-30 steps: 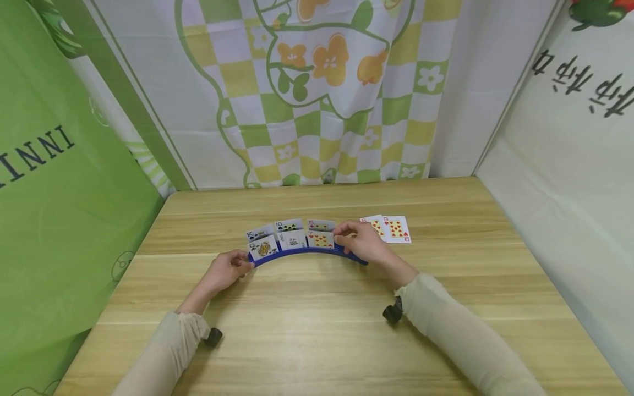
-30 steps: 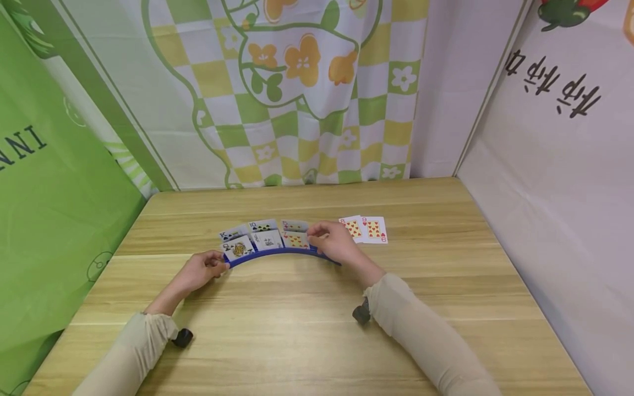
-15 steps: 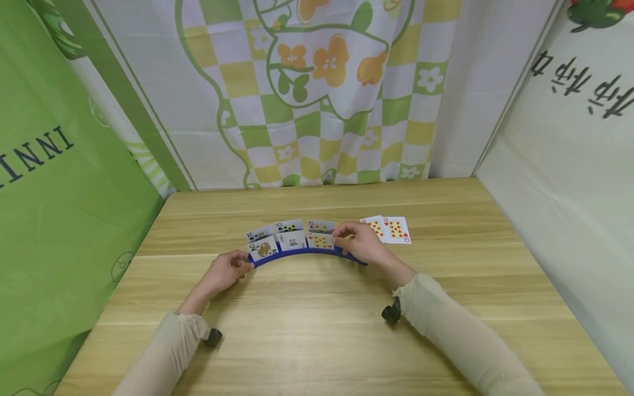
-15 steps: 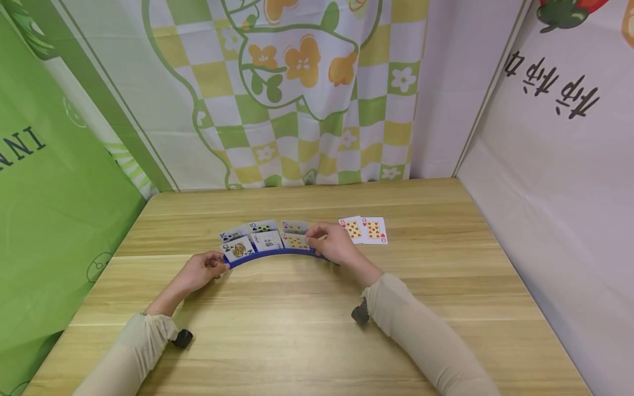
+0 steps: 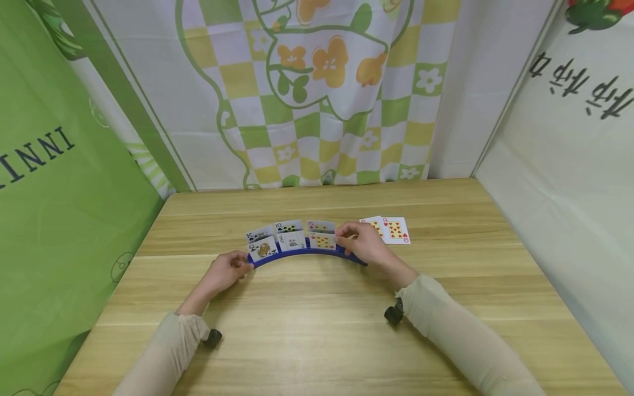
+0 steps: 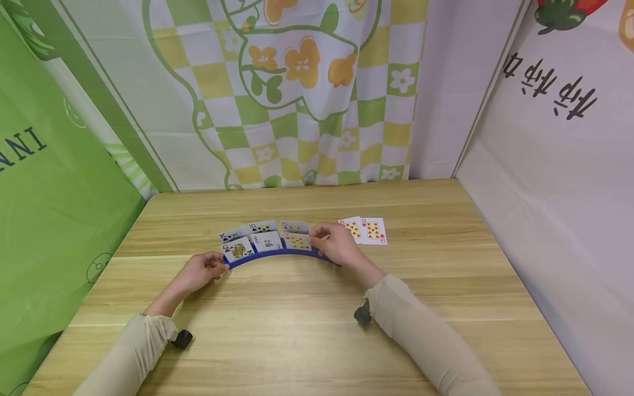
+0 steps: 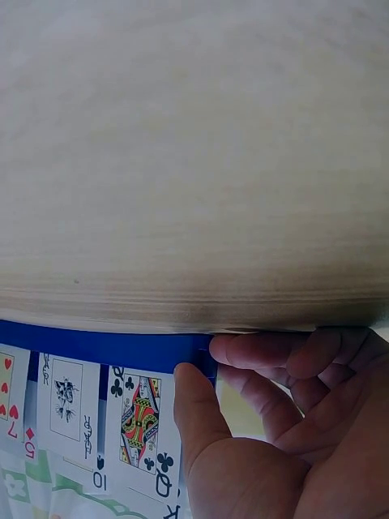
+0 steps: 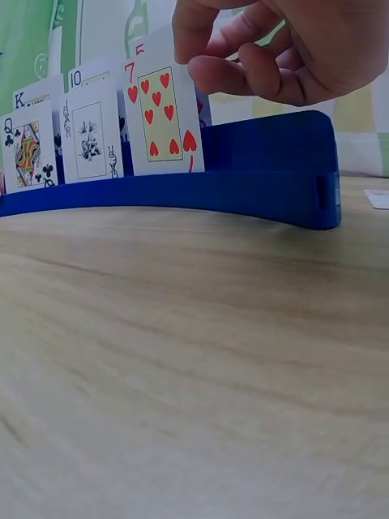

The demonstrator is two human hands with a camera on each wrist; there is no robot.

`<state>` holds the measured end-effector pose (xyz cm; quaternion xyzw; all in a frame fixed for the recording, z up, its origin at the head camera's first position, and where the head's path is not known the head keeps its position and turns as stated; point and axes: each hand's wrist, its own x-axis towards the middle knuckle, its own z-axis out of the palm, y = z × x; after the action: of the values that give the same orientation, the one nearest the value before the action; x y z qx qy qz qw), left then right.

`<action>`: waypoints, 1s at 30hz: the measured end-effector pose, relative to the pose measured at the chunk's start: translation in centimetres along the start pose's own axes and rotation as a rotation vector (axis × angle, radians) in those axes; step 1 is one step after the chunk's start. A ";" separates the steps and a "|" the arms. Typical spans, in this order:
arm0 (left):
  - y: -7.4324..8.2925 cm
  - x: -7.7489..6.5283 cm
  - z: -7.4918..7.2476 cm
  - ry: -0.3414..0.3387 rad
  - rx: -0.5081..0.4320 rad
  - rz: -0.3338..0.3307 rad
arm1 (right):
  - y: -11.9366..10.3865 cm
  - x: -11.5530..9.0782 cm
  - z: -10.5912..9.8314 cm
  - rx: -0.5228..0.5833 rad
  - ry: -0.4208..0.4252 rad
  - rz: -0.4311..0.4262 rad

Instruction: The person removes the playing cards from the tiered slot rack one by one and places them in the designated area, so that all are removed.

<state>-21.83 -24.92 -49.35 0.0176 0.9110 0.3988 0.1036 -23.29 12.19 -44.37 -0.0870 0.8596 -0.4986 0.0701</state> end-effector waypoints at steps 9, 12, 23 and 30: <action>0.1 -0.1 0.0 -0.001 0.012 -0.006 | -0.2 -0.2 -0.8 -0.014 0.030 -0.017; 0.1 -0.1 0.0 0.001 0.011 -0.007 | -0.2 -0.3 -1.0 -0.007 0.039 -0.024; 0.0 0.0 0.0 0.005 0.011 0.009 | 0.1 -0.2 -1.6 0.009 0.037 -0.019; 0.0 0.0 -0.1 0.004 0.013 0.012 | 0.0 -0.6 -2.0 0.038 0.006 0.010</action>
<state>-21.86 -24.98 -49.30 0.0230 0.9136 0.3935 0.0995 -23.15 14.01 -43.35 -0.0797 0.8507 -0.5146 0.0716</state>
